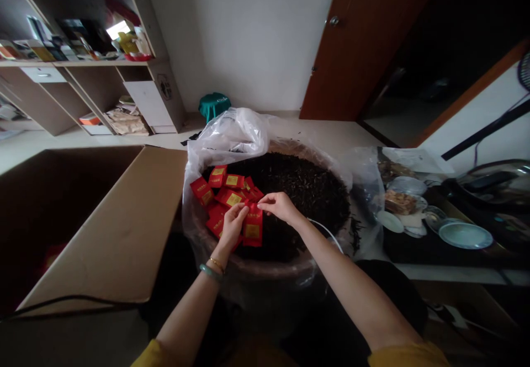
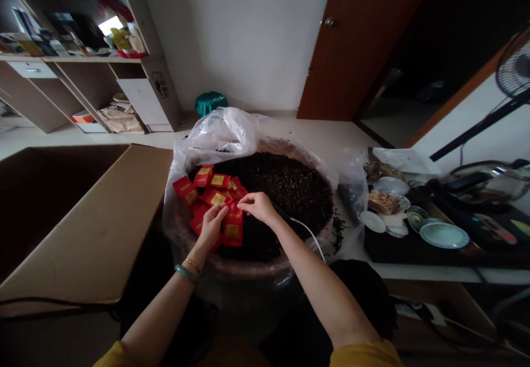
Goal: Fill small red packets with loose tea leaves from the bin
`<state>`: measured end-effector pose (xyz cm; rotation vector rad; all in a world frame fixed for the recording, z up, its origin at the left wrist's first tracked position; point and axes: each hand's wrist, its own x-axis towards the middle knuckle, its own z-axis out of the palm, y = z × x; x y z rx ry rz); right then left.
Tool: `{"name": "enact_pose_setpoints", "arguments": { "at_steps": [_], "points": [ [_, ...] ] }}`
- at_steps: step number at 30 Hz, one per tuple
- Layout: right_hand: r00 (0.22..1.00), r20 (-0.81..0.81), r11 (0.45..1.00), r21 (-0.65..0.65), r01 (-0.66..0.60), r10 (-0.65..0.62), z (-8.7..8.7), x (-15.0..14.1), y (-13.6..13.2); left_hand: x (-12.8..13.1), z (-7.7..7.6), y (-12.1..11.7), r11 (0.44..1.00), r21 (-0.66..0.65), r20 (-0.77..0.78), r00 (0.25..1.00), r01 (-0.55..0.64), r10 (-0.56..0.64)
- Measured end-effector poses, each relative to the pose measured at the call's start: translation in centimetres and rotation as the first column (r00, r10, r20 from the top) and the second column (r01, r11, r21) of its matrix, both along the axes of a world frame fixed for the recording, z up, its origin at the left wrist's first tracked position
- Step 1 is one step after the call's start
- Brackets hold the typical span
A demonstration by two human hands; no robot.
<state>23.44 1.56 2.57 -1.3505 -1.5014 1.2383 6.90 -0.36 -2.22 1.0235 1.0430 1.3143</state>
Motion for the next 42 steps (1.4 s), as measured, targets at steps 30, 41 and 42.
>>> {"name": "enact_pose_setpoints", "arguments": {
  "at_steps": [30, 41, 42],
  "points": [
    [0.293, 0.947, 0.873, 0.028, -0.488, 0.133, 5.0, -1.8, -2.5, -3.1, 6.0, -0.1, 0.795, 0.306, -0.949, 0.097, 0.524, 0.301],
    [0.415, 0.904, 0.856, 0.135, -0.499, 0.100, 4.6, -1.3, -3.0, -3.2, 2.2, 0.1, 0.836, 0.351, -0.812, 0.581, 0.422, 0.048],
    [0.415, 0.904, 0.858, 0.127, -0.498, 0.107, 4.5, -1.3, -3.0, -3.3, 1.8, 0.1, 0.848, 0.352, -0.778, 0.627, 0.397, 0.030]
  ]
}}
